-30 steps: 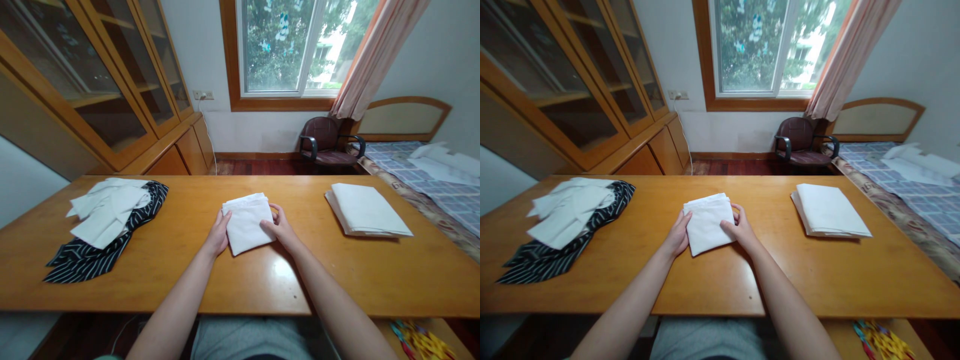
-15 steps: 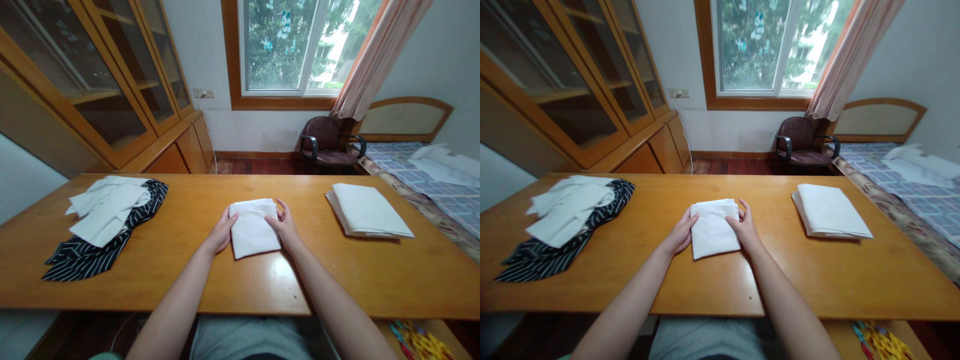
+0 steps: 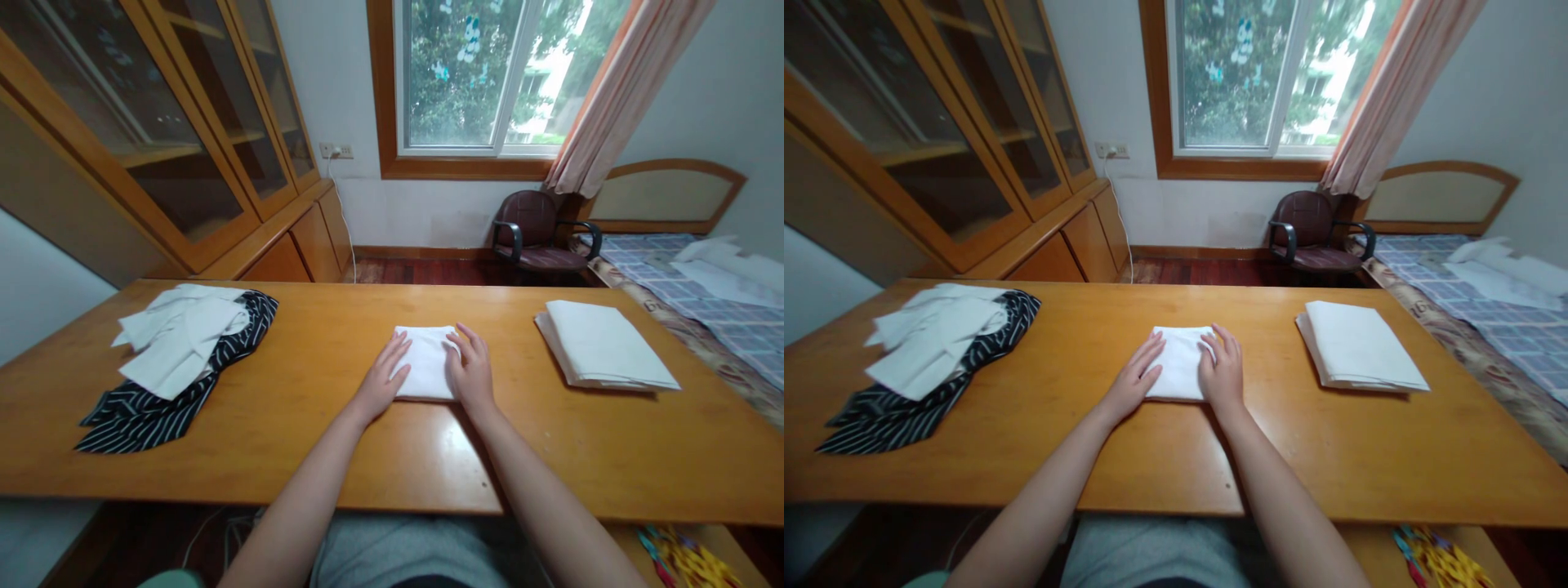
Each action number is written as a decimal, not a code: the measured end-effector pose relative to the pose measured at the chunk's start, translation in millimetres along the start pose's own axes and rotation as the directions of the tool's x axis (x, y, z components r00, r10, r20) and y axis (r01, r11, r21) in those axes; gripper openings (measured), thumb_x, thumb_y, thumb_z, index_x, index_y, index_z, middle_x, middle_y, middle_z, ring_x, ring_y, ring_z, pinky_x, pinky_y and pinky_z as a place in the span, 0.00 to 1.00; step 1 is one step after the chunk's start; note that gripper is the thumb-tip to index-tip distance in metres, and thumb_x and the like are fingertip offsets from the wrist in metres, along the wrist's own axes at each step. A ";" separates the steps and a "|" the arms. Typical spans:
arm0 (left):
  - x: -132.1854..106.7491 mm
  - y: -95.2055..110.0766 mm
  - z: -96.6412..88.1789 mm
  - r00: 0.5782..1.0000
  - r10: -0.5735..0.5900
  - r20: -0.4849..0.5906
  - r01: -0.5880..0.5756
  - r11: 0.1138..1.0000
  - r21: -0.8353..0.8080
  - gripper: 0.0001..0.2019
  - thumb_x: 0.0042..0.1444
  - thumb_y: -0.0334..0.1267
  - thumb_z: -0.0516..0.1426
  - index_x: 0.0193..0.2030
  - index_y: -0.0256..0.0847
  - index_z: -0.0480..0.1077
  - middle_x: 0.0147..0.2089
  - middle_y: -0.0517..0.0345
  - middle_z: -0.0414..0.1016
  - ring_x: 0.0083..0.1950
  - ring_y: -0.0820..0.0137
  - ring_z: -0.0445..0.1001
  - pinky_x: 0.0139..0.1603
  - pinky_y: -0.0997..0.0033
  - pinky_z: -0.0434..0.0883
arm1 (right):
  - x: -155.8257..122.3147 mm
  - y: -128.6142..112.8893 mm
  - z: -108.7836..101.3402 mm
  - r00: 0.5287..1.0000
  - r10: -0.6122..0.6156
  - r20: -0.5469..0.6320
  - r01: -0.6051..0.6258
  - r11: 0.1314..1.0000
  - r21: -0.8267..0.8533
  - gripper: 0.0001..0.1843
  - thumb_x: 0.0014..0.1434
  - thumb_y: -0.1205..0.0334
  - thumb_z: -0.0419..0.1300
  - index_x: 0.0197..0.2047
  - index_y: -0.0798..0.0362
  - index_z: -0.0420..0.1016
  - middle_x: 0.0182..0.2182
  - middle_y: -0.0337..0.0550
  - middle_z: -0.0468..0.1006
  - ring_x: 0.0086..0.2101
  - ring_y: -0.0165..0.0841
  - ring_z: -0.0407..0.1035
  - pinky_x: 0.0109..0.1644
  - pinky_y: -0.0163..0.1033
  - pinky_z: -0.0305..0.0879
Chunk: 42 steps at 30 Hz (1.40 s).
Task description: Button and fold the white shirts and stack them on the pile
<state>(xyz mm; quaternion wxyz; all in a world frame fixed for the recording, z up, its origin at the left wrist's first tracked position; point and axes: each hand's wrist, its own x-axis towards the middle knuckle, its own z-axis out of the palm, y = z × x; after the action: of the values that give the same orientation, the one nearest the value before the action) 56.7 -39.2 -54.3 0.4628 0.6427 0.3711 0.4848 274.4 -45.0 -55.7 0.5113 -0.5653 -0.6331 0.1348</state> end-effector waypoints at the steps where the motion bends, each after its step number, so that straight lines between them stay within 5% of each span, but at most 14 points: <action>1: -0.7 1.3 2.5 0.999 0.013 0.048 -0.016 0.998 0.057 0.23 0.56 0.40 0.65 0.60 0.49 0.74 0.72 0.51 0.62 0.77 0.55 0.49 0.78 0.48 0.39 | -0.1 -3.1 -1.2 0.998 -0.041 0.037 0.042 0.999 -0.024 0.19 0.65 0.62 0.51 0.54 0.48 0.78 0.61 0.51 0.71 0.64 0.44 0.60 0.70 0.60 0.53; 7: -3.8 2.8 8.4 0.991 -0.003 0.136 -0.027 0.975 0.219 0.26 0.58 0.40 0.63 0.64 0.51 0.70 0.74 0.53 0.58 0.78 0.56 0.48 0.77 0.50 0.35 | -5.3 -6.3 8.1 0.945 -0.084 0.317 0.132 0.982 -0.135 0.26 0.68 0.57 0.51 0.66 0.54 0.69 0.67 0.53 0.65 0.70 0.47 0.50 0.73 0.61 0.44; 15: -6.6 0.4 6.2 0.998 0.008 0.063 -0.021 0.978 0.207 0.28 0.57 0.46 0.65 0.64 0.50 0.70 0.73 0.52 0.59 0.78 0.58 0.48 0.77 0.53 0.33 | -5.9 5.8 9.1 0.909 0.057 0.413 0.062 0.961 -0.269 0.33 0.70 0.48 0.50 0.72 0.53 0.58 0.73 0.54 0.53 0.72 0.47 0.42 0.72 0.62 0.41; 22: -6.2 -7.3 2.2 1.000 0.016 0.014 -0.019 0.949 0.316 0.27 0.57 0.47 0.64 0.64 0.50 0.70 0.74 0.51 0.59 0.76 0.55 0.52 0.77 0.51 0.35 | 0.1 22.7 1.2 0.906 0.139 0.399 0.001 0.944 -0.330 0.38 0.68 0.46 0.50 0.73 0.61 0.55 0.73 0.62 0.49 0.71 0.52 0.46 0.72 0.62 0.42; 29: -2.1 -7.7 -6.5 0.991 -0.095 -0.095 0.107 0.985 0.131 0.24 0.52 0.44 0.67 0.58 0.50 0.75 0.72 0.51 0.63 0.74 0.53 0.57 0.77 0.50 0.42 | 3.6 39.3 -11.8 0.943 0.162 0.289 -0.065 0.946 -0.317 0.29 0.69 0.55 0.46 0.69 0.57 0.64 0.67 0.57 0.65 0.68 0.49 0.54 0.72 0.60 0.44; 36: -0.3 -8.9 -15.3 0.988 -0.003 -0.152 0.029 0.986 0.167 0.20 0.57 0.42 0.62 0.56 0.45 0.76 0.67 0.47 0.68 0.70 0.55 0.65 0.73 0.48 0.57 | 7.8 41.9 -16.9 0.975 0.175 0.138 -0.142 0.966 -0.218 0.26 0.68 0.54 0.45 0.59 0.57 0.73 0.55 0.58 0.76 0.56 0.46 0.67 0.64 0.54 0.59; 42: 1.0 -20.0 -16.7 0.991 -0.041 -0.129 0.051 0.996 0.073 0.19 0.59 0.41 0.59 0.58 0.43 0.73 0.69 0.45 0.64 0.67 0.56 0.69 0.69 0.49 0.65 | 6.4 34.7 -21.1 0.985 0.158 0.066 -0.130 0.944 -0.305 0.23 0.68 0.54 0.47 0.50 0.58 0.78 0.47 0.56 0.80 0.48 0.45 0.69 0.58 0.51 0.62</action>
<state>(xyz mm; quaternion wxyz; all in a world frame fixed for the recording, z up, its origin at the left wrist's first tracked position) 40.3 -28.4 -71.3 0.4243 0.6189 0.4327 0.4997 312.3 -36.9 -69.2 0.3797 -0.6743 -0.6255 0.0997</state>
